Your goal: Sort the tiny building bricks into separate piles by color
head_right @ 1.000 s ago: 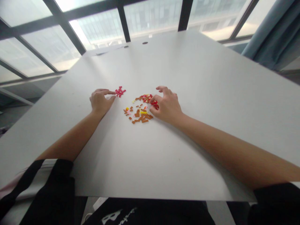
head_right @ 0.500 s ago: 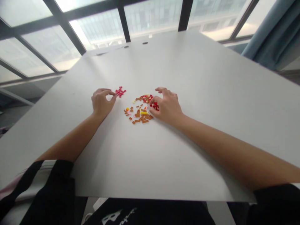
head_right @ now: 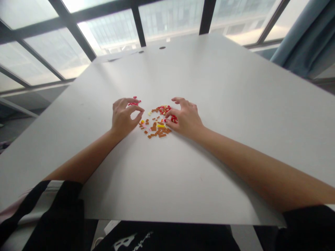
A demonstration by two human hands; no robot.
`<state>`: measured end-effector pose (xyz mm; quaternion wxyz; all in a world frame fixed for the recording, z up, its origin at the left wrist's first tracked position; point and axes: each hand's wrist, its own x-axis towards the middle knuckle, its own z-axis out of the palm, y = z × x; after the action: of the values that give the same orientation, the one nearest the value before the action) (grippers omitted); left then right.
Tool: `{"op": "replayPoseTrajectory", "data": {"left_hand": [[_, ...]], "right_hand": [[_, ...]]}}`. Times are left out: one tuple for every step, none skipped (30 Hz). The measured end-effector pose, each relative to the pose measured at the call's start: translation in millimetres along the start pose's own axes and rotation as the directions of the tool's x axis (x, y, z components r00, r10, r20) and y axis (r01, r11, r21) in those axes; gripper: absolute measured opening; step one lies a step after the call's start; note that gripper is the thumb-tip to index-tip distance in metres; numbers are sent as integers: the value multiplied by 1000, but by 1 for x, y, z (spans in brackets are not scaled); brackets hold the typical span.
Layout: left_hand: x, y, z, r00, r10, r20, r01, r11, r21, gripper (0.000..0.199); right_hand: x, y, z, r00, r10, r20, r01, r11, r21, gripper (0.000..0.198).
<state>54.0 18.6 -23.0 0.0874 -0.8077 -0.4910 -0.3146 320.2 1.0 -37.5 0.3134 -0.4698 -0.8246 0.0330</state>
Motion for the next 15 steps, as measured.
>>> {"op": "replayPoseTrajectory", "data": {"left_hand": [[-1, 3, 0, 1000, 20, 14, -20, 1000, -12, 8], [-1, 6, 0, 999, 39, 25, -38, 999, -22, 9], [-2, 9, 0, 998, 55, 30, -55, 998, -28, 9], [-2, 12, 0, 997, 70, 31, -69, 997, -30, 9], [-2, 15, 0, 996, 82, 29, -81, 996, -29, 9], [-3, 18, 0, 995, 91, 27, -91, 996, -28, 9], [-3, 20, 0, 995, 99, 27, -98, 995, -27, 9], [-4, 21, 1, 994, 104, 29, -104, 994, -29, 9], [-4, 23, 1, 994, 109, 32, -108, 994, -33, 9], [-4, 25, 1, 993, 113, 36, -112, 993, -41, 9], [-5, 26, 1, 992, 116, 40, -114, 992, -51, 8], [-5, 28, 2, 992, 118, 43, -115, 991, -64, 6], [-5, 30, 2, 992, 119, 43, -116, 990, -77, 4], [-5, 32, 2, 992, 120, 41, -116, 989, -90, 1], [-5, 35, 2, 992, 120, 37, -115, 988, -101, 3]], "right_hand": [[0, 0, 0, 1000, 0, 1, 0, 1000, 2, 15], [0, 0, 0, 1000, -2, 4, 2, 1000, 2, 15], [0, 0, 0, 1000, -4, 7, 4, 1000, 0, 15], [0, 1, 1, 1000, -7, 9, 7, 1000, -3, 14], [0, 1, 2, 1000, -7, 11, 7, 1000, -6, 14], [0, 2, 2, 1000, -6, 10, 6, 1000, -6, 14], [1, 2, 3, 1000, -4, 8, 4, 1000, -4, 14], [1, 3, 3, 1000, -1, 4, 1, 1000, 0, 14], [1, 3, 3, 1000, 1, -1, -1, 1000, 5, 15], [1, 3, 3, 1000, 1, -7, -1, 1000, 9, 15], [1, 2, 3, 1000, 0, -17, 0, 1000, 13, 16], [1, 0, 2, 1000, -1, -31, 2, 1000, 15, 17], [1, -2, 1, 999, -2, -48, 3, 1000, 16, 18], [1, -4, 0, 998, -4, -65, 5, 1000, 16, 18], [0, -7, -1, 997, -9, -79, 10, 1000, 15, 19]]}}
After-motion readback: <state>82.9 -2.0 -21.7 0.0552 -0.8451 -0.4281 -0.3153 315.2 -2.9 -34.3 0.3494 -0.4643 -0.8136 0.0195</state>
